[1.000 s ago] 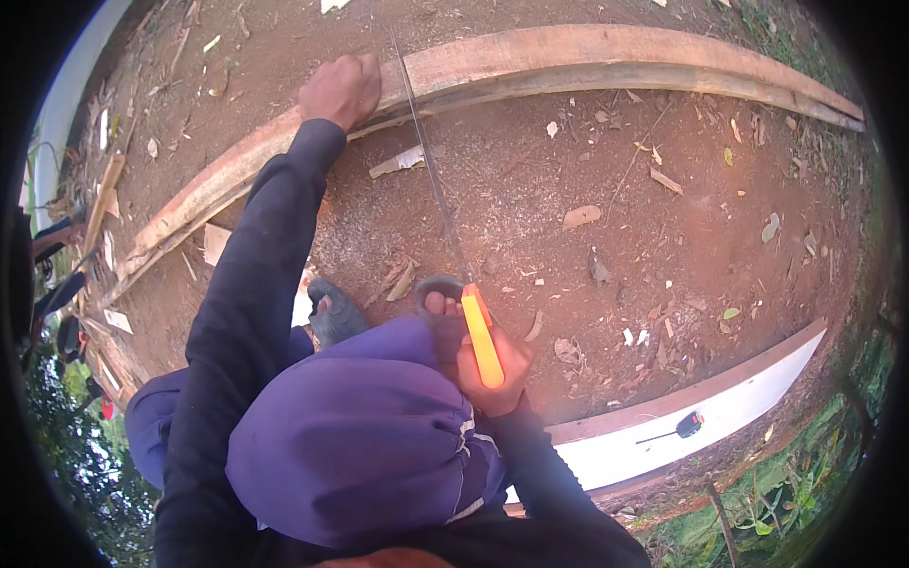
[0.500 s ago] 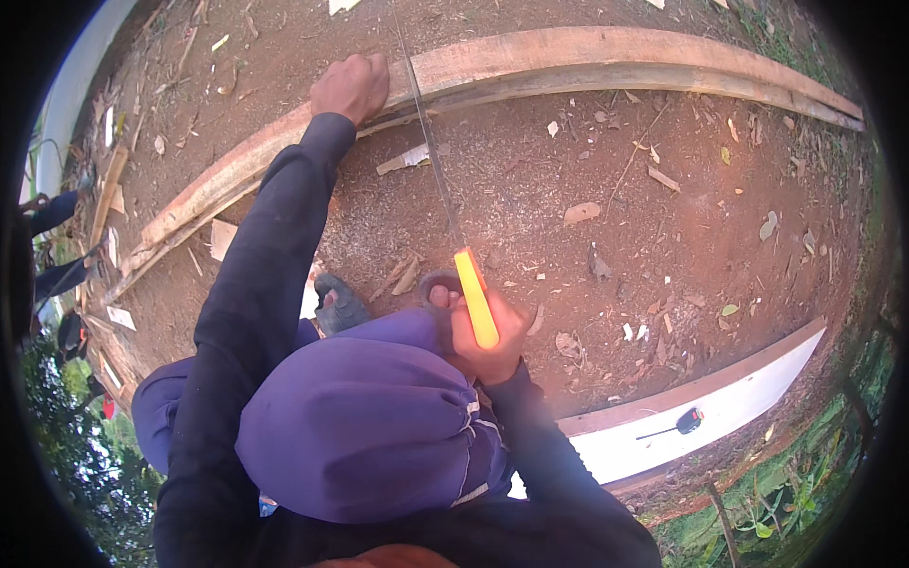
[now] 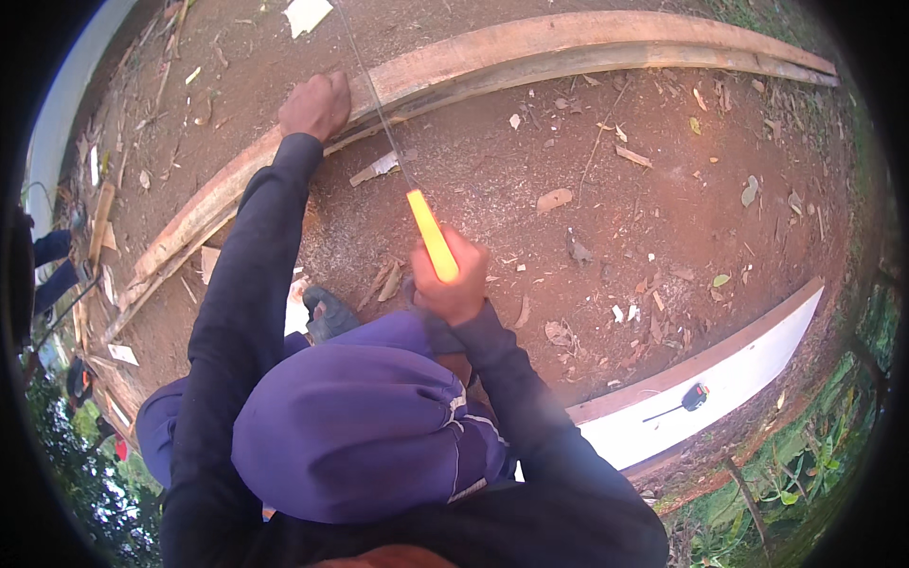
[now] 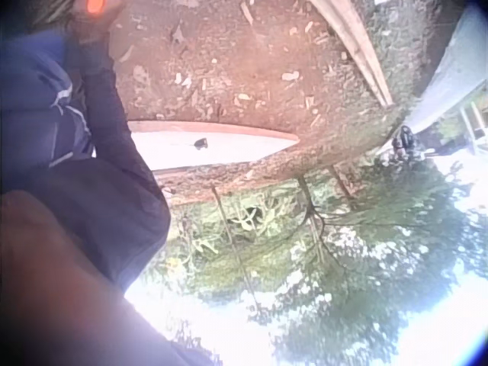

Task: The person measures a long wooden plank with a tape measure, marks the measurement, and then uses a hand saw to cut the plank. The person holds the plank steady with one hand while sawing with the other.

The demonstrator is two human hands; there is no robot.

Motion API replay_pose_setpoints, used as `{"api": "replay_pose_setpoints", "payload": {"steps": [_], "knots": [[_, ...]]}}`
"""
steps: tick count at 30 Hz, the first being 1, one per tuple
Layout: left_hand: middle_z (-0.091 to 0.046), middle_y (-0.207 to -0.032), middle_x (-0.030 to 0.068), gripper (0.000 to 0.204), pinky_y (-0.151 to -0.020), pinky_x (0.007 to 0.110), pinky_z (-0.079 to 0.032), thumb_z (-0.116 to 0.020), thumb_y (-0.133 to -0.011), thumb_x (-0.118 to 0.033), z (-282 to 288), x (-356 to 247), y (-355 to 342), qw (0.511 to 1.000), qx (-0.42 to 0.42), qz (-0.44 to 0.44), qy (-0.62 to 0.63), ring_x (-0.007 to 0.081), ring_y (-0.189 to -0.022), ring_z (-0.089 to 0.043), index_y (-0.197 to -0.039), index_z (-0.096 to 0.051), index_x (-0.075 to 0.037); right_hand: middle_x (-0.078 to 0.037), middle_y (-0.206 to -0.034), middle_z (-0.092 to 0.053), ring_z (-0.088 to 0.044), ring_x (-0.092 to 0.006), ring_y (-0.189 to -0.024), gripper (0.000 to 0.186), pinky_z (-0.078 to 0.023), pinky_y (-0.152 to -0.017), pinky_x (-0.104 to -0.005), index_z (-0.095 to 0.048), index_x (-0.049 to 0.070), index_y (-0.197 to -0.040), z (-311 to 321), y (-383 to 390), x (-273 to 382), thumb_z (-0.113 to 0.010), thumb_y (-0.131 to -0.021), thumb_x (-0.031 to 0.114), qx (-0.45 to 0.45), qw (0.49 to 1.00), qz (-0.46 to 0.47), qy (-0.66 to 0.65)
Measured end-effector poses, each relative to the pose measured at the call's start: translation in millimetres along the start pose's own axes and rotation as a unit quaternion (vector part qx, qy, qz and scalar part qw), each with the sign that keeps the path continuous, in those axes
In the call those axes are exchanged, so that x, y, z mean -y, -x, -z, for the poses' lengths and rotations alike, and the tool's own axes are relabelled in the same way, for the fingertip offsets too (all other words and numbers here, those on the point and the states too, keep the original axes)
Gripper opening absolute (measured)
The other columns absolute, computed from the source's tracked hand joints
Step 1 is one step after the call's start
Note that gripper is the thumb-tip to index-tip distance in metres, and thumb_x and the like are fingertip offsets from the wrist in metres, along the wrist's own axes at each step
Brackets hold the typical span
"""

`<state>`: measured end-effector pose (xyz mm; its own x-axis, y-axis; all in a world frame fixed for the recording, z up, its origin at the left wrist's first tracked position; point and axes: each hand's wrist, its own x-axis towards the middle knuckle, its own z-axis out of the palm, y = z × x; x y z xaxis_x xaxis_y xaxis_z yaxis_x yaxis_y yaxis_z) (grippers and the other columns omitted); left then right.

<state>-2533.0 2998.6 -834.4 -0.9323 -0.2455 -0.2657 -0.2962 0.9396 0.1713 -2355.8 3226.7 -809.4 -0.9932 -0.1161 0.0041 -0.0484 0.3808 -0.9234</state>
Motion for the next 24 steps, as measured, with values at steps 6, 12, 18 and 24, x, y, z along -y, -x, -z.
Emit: {"api": "replay_pose_setpoints", "payload": {"steps": [6, 12, 18, 24], "knots": [[-0.069, -0.108, 0.0316, 0.057, -0.093, 0.054, -0.052, -0.038, -0.101, -0.044, -25, 31, -15, 0.998, -0.025, -0.012, -0.053, 0.0474, -0.105, -0.067, -0.103, -0.073, 0.001, -0.018, -0.062, -0.058, -0.062, -0.0302, -0.053, 0.011, -0.047, -0.051, -0.0394, -0.06, 0.0, -0.078, -38, -33, -10, -0.067, -0.081, 0.007, -0.052, 0.995, -0.022, -0.083], [-0.07, -0.11, 0.022, 0.045, -0.088, 0.057, -0.052, -0.038, -0.102, -0.038, -32, 31, -13, 0.996, -0.043, -0.029, -0.076, 0.0458, -0.103, -0.066, -0.102, -0.067, -0.003, -0.019, -0.07, -0.066, -0.07, -0.034, -0.061, 0.025, -0.053, -0.056, -0.043, -0.07, -0.003, -0.102, 1, 48, -12, -0.069, -0.079, 0.008, -0.034, 0.994, -0.054, -0.093], [-0.069, -0.104, 0.0224, 0.036, -0.082, 0.057, -0.054, -0.038, -0.103, -0.033, -33, 31, -16, 0.987, -0.042, -0.09, -0.13, 0.0469, -0.101, -0.066, -0.101, -0.064, -0.008, -0.018, -0.065, -0.061, -0.065, -0.0338, -0.056, 0.014, -0.05, -0.053, -0.0412, -0.066, -0.002, -0.09, -45, -78, -5, -0.068, -0.081, 0.009, -0.063, 0.995, -0.017, -0.08], [-0.07, -0.105, 0.0222, 0.037, -0.082, 0.057, -0.054, -0.04, -0.101, -0.035, -40, 35, -20, 0.992, -0.06, -0.064, -0.093, 0.0457, -0.097, -0.067, -0.102, -0.066, -0.009, -0.016, -0.078, -0.07, -0.071, -0.031, -0.063, 0.023, -0.055, -0.06, -0.0411, -0.072, -0.003, -0.099, 28, 85, 2, -0.068, -0.077, 0.002, -0.038, 0.997, -0.055, -0.032]]}}
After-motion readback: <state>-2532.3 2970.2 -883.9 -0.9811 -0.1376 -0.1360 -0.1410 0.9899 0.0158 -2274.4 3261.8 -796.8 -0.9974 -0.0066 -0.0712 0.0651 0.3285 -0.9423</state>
